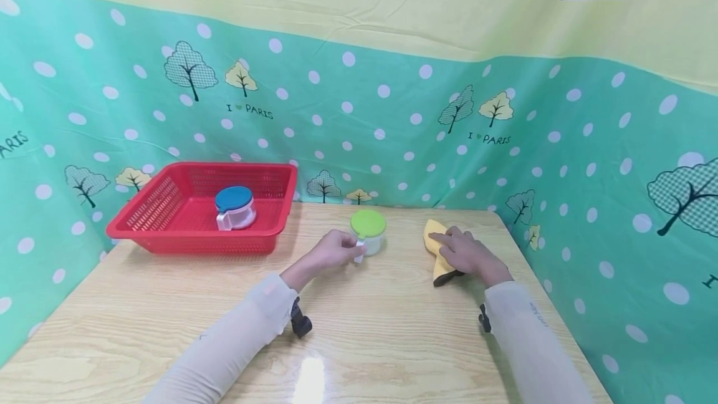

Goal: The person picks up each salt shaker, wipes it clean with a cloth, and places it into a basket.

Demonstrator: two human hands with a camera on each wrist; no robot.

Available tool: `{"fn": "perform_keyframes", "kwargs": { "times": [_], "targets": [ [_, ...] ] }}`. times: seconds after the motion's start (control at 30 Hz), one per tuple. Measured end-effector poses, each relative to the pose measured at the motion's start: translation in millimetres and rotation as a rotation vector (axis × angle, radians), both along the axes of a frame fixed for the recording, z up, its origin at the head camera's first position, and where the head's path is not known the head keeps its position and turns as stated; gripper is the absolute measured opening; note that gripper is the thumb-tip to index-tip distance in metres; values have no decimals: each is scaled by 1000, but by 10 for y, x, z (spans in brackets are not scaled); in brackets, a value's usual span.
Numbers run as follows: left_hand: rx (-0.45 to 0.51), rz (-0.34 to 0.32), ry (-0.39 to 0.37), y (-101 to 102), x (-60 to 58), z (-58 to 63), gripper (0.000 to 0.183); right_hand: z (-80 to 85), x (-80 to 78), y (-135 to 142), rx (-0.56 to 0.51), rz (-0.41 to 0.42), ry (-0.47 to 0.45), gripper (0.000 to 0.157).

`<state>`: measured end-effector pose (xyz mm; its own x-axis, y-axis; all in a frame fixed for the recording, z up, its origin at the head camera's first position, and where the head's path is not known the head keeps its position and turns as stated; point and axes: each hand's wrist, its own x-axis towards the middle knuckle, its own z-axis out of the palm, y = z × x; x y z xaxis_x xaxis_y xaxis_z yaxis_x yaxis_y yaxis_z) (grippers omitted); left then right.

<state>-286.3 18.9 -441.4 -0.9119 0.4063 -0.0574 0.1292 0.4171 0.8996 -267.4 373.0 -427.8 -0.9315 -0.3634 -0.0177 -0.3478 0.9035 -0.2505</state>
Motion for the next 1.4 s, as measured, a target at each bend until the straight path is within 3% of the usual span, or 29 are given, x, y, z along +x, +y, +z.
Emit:
{"fn": "perform_keyframes", "kwargs": {
  "times": [0.17,0.33,0.5,0.6,0.73,0.87,1.13,1.4],
  "targets": [
    [-1,-1,3,-3,1,2,18,32,15,6,-13,47,25,55],
    [-5,18,2,0,10,6,24,19,24,36,-37,101,97,49],
    [22,58,-18,8,11,-2,33,-35,34,52,-12,81,111,50],
    [66,74,-24,1,0,-18,28,-55,42,47,7,52,103,58],
    [115,99,-2,-30,-33,-45,25,-73,44,49,24,-3,66,67],
    [148,124,30,-70,-76,-79,23,-82,38,44,-11,11,49,66],
    [202,97,76,-102,-75,-76,25,-21,41,-31,-35,62,68,54],
    [319,72,105,-176,-77,-21,34,-67,-5,-69,-13,87,142,50]
  ]
}}
